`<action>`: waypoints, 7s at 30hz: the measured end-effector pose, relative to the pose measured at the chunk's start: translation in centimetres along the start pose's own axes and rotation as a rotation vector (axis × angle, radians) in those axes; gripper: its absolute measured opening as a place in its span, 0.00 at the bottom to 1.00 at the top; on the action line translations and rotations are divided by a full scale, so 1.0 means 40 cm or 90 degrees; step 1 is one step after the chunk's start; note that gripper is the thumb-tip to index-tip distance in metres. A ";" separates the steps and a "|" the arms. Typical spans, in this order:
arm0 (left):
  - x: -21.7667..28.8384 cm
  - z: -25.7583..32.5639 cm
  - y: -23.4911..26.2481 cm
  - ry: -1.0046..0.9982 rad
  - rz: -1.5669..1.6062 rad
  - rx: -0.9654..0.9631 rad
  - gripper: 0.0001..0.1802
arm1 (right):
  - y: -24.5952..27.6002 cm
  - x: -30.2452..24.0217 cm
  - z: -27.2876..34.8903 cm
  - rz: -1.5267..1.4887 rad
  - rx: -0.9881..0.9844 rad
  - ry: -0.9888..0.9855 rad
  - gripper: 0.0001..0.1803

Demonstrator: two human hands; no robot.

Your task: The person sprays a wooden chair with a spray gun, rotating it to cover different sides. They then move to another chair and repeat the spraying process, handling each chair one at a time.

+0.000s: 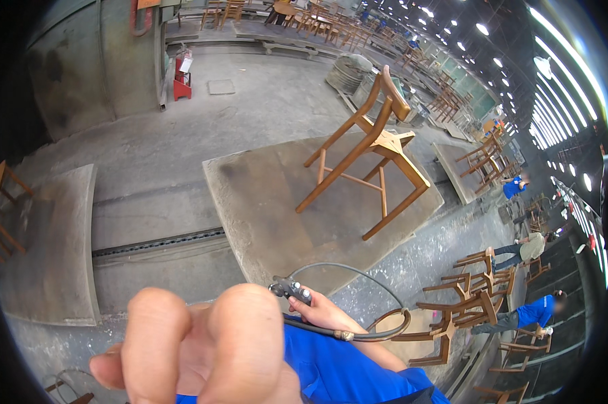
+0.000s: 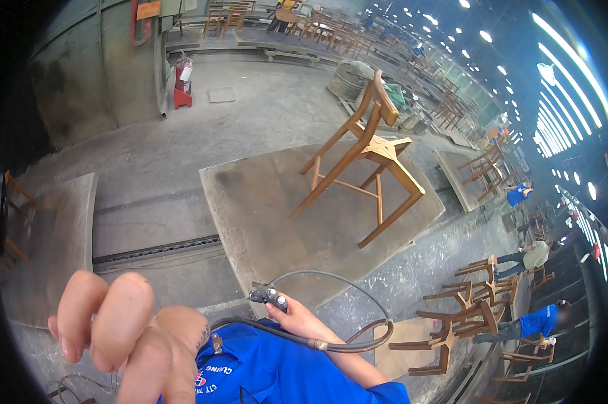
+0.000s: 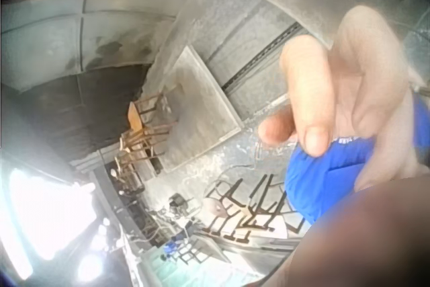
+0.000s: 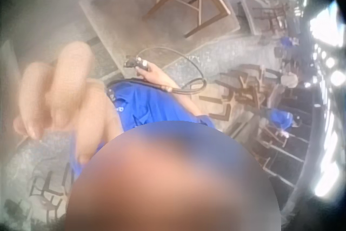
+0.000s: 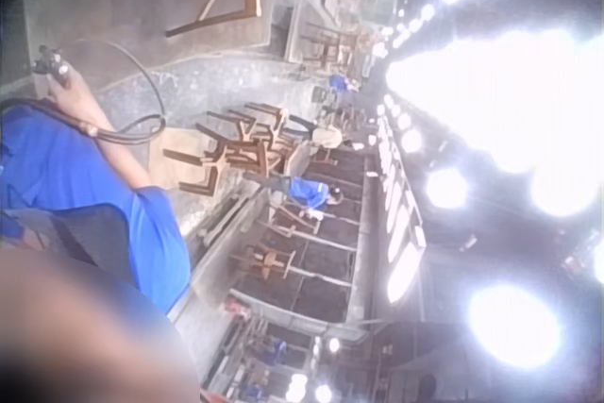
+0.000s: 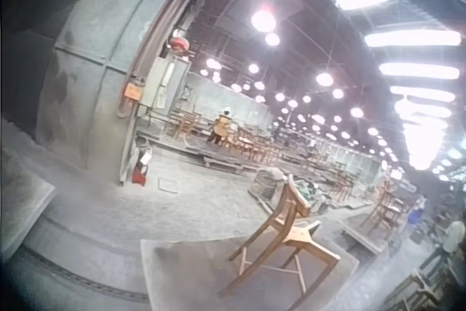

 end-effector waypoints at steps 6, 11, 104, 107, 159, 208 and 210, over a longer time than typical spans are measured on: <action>0.092 -0.037 -0.017 0.318 0.013 0.097 0.10 | -0.015 0.009 0.009 -0.020 0.009 0.095 0.19; 0.100 -0.043 -0.010 0.292 -0.048 0.039 0.09 | -0.012 0.007 0.013 -0.013 0.010 -0.028 0.16; 0.444 0.023 0.200 0.262 -1.446 0.358 0.29 | -0.063 0.047 -0.085 -0.009 0.014 0.072 0.23; 0.269 -0.158 0.182 0.067 -1.475 -0.063 0.25 | -0.074 0.037 -0.061 0.009 -0.029 0.068 0.23; 0.178 0.157 0.220 0.799 -0.809 0.234 0.32 | 0.035 0.085 0.051 0.084 0.115 0.097 0.28; 0.101 -0.018 -0.032 0.575 -0.194 0.004 0.17 | -0.056 0.037 -0.013 0.139 0.026 0.094 0.30; 0.106 -0.018 -0.034 0.569 -0.192 0.003 0.17 | -0.059 0.034 -0.015 0.146 0.020 0.091 0.30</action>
Point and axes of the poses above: each hand's wrist, its own z-axis away from the middle knuckle, its own y-axis out of the back of the hand, x = y × z, the point moved 3 cm from there along -z, towards the middle knuckle, and after that the axes turned 5 degrees about -x, right-handed, at the moved point
